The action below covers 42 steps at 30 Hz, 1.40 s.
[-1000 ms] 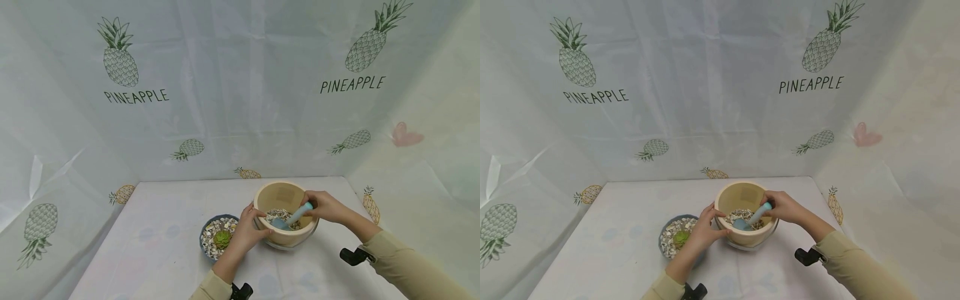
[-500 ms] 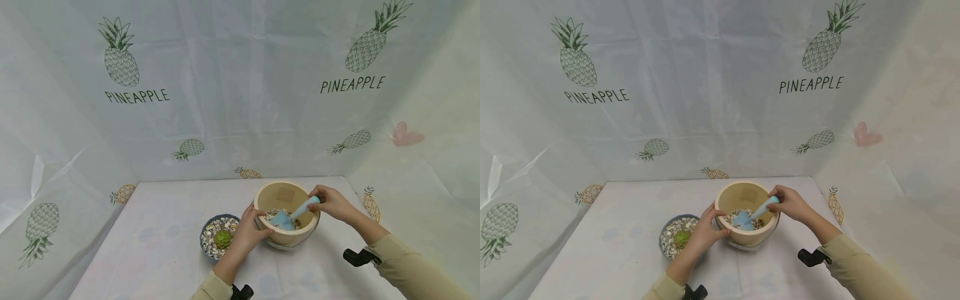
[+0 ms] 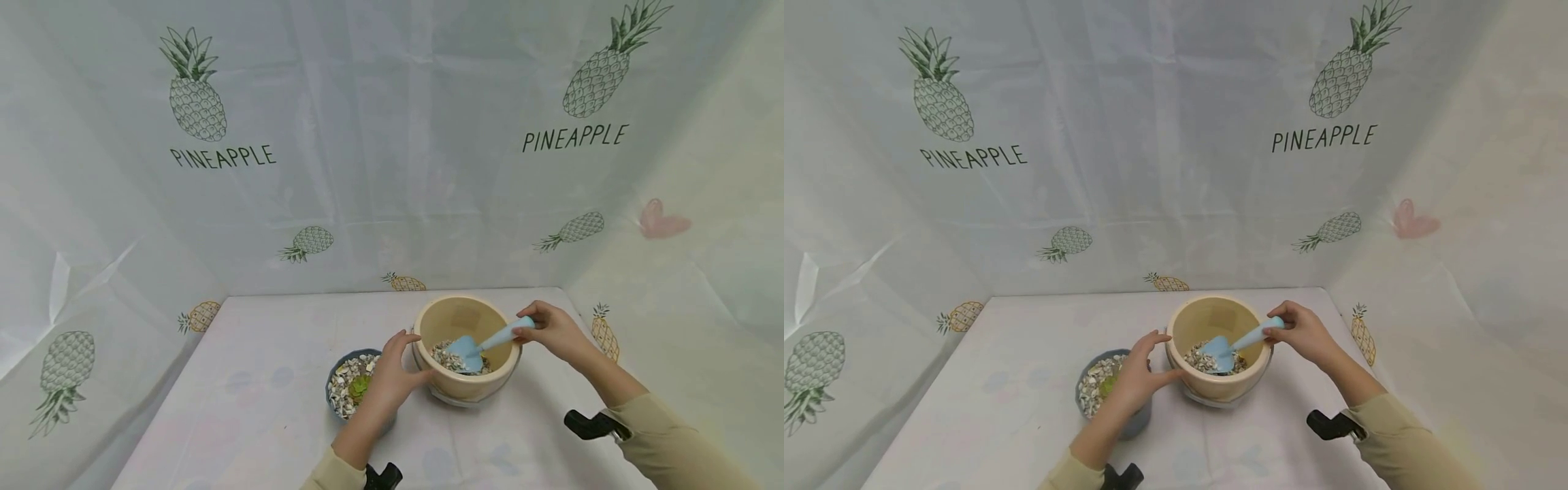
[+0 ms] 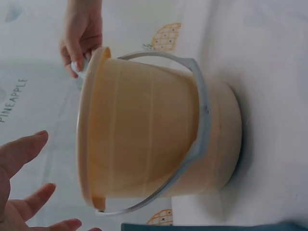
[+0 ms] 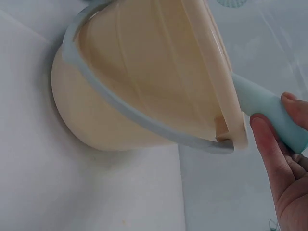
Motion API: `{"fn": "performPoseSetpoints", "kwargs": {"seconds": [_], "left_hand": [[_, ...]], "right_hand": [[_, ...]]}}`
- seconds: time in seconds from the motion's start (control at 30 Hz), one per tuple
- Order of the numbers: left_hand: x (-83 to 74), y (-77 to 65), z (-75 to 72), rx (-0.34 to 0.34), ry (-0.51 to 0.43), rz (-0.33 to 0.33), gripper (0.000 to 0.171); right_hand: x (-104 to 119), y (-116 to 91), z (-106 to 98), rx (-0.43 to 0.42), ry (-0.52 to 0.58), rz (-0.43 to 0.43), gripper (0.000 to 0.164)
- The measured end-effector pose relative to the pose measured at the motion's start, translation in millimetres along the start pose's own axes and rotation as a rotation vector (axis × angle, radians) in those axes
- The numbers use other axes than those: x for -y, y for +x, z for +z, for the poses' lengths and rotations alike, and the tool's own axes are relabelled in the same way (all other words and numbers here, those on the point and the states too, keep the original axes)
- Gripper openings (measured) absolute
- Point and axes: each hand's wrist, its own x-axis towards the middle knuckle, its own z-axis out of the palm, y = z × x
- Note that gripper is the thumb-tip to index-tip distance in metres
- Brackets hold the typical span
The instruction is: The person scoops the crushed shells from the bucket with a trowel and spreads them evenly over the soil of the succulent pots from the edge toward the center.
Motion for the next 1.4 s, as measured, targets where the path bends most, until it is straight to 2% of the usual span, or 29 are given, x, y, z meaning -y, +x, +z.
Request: {"fn": "performPoseSetpoints", "kwargs": {"seconds": [0.27,0.37,0.5,0.67,0.83,0.93,1.07,1.2,1.4], "left_hand": [[1.1,-2.9,-19.0,-0.028,0.081,-0.026,0.065],[3.7,-6.0,-31.2,-0.030,0.086,-0.046,0.063],[8.8,-9.0,-51.1,-0.029,0.099,-0.034,0.058],[19.9,-7.4,-73.1,0.008,0.152,-0.023,0.055],[42.3,-3.7,-94.6,0.078,0.191,-0.021,0.050],[58.6,-0.6,-106.8,0.140,0.184,-0.018,0.048],[80.8,5.0,-120.6,0.274,0.165,0.025,0.053],[100.1,11.4,-134.2,0.444,0.141,0.066,0.069],[114.1,20.4,-159.7,0.698,0.087,0.123,0.099]], "right_hand": [[-6.1,-6.0,-1.7,-0.103,0.019,-0.001,0.036],[-7.3,-8.5,-2.6,-0.131,0.036,-0.019,0.037],[-6.2,-11.6,-4.5,-0.151,0.059,-0.043,0.039],[-3.3,-13.8,-3.1,-0.171,0.085,-0.039,0.038],[-0.8,-10.7,6.2,-0.185,0.160,-0.073,0.034],[0.9,-8.0,11.9,-0.185,0.204,-0.107,0.028],[4.7,-6.1,17.6,-0.169,0.249,-0.130,0.022],[11.0,-4.6,24.0,-0.145,0.276,-0.133,0.022],[19.9,-1.1,36.4,-0.112,0.285,-0.100,0.031]]}}
